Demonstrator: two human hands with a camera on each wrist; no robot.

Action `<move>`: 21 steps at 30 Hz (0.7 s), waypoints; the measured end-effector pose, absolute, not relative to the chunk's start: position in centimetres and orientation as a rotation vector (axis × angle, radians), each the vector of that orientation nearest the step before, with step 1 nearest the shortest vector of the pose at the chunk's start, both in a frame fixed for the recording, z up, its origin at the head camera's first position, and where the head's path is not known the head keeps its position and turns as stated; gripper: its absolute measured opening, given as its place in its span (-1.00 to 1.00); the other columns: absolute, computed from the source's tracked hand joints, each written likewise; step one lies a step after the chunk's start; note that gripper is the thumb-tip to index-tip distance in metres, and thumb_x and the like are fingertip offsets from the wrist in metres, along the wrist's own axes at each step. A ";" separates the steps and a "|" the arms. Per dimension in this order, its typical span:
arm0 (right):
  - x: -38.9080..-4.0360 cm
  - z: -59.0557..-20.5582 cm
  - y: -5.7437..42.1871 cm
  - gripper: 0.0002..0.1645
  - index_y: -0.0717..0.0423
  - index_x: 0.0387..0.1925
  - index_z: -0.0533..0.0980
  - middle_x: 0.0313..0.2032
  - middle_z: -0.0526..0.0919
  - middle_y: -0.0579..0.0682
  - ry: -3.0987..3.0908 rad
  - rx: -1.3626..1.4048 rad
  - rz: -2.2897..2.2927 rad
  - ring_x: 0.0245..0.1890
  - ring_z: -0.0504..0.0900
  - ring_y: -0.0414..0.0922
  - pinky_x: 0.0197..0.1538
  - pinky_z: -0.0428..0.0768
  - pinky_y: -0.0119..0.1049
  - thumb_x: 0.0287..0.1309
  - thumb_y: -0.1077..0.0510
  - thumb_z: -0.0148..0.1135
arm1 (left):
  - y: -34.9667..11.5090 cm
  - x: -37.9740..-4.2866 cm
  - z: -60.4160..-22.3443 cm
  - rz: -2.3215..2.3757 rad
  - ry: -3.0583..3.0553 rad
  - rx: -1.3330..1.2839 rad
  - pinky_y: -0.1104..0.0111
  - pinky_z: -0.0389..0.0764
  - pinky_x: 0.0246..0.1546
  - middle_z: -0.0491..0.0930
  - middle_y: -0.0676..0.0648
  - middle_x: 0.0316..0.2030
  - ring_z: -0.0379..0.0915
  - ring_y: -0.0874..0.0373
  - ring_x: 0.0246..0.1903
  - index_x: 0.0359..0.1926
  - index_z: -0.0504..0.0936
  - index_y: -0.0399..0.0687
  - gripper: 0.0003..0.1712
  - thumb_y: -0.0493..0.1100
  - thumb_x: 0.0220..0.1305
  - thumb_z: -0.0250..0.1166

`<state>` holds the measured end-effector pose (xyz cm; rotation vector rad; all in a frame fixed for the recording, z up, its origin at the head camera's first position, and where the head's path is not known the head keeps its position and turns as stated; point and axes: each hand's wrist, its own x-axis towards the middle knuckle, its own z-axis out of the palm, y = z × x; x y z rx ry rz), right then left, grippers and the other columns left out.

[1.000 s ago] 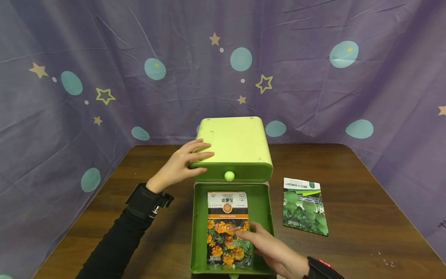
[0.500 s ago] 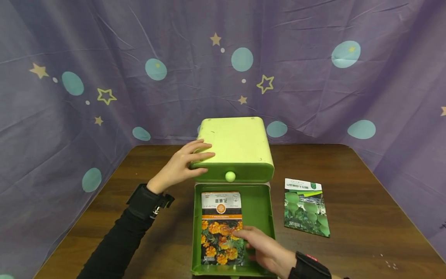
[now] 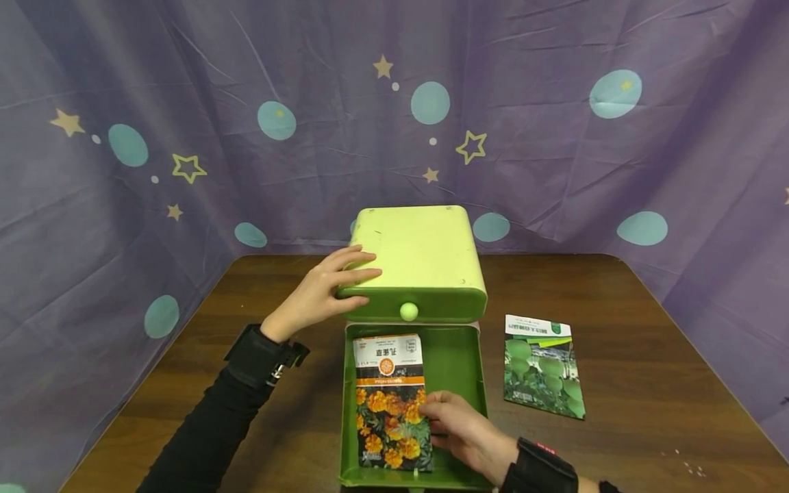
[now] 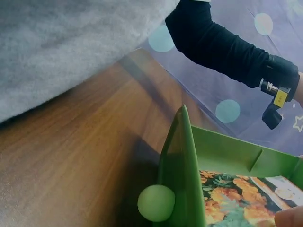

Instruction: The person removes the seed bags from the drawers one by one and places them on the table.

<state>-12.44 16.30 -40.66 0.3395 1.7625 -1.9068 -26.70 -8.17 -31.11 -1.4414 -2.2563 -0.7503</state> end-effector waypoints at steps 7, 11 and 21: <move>-12.9 -40.8 16.3 -0.50 0.62 0.27 0.12 0.15 0.39 0.50 1.801 0.373 -1.877 0.25 0.36 0.43 0.26 0.44 0.18 0.49 0.38 0.00 | -8.0 -26.8 -31.0 -0.743 -2.253 -1.439 -0.01 0.29 0.40 0.47 -0.29 0.28 0.16 -0.24 0.42 0.22 0.66 -0.23 -0.50 -0.24 0.26 0.46; -12.9 -40.7 16.6 -0.49 0.63 0.29 0.13 0.16 0.40 0.46 1.827 0.345 -1.883 0.29 0.31 0.44 0.30 0.38 0.26 0.48 0.38 0.01 | -8.0 -26.8 -31.0 -0.742 -2.253 -1.438 0.01 0.28 0.41 0.47 -0.29 0.28 0.16 -0.23 0.43 0.22 0.66 -0.23 -0.50 -0.24 0.26 0.46; -12.3 -39.5 17.5 -0.66 0.47 0.15 0.23 -0.04 0.49 0.17 1.775 0.267 -1.879 0.00 0.56 0.11 0.20 0.46 0.08 0.50 0.31 0.00 | -8.1 -26.6 -31.0 -0.757 -2.254 -1.433 0.00 0.28 0.41 0.47 -0.30 0.27 0.16 -0.25 0.42 0.21 0.66 -0.23 -0.51 -0.25 0.26 0.46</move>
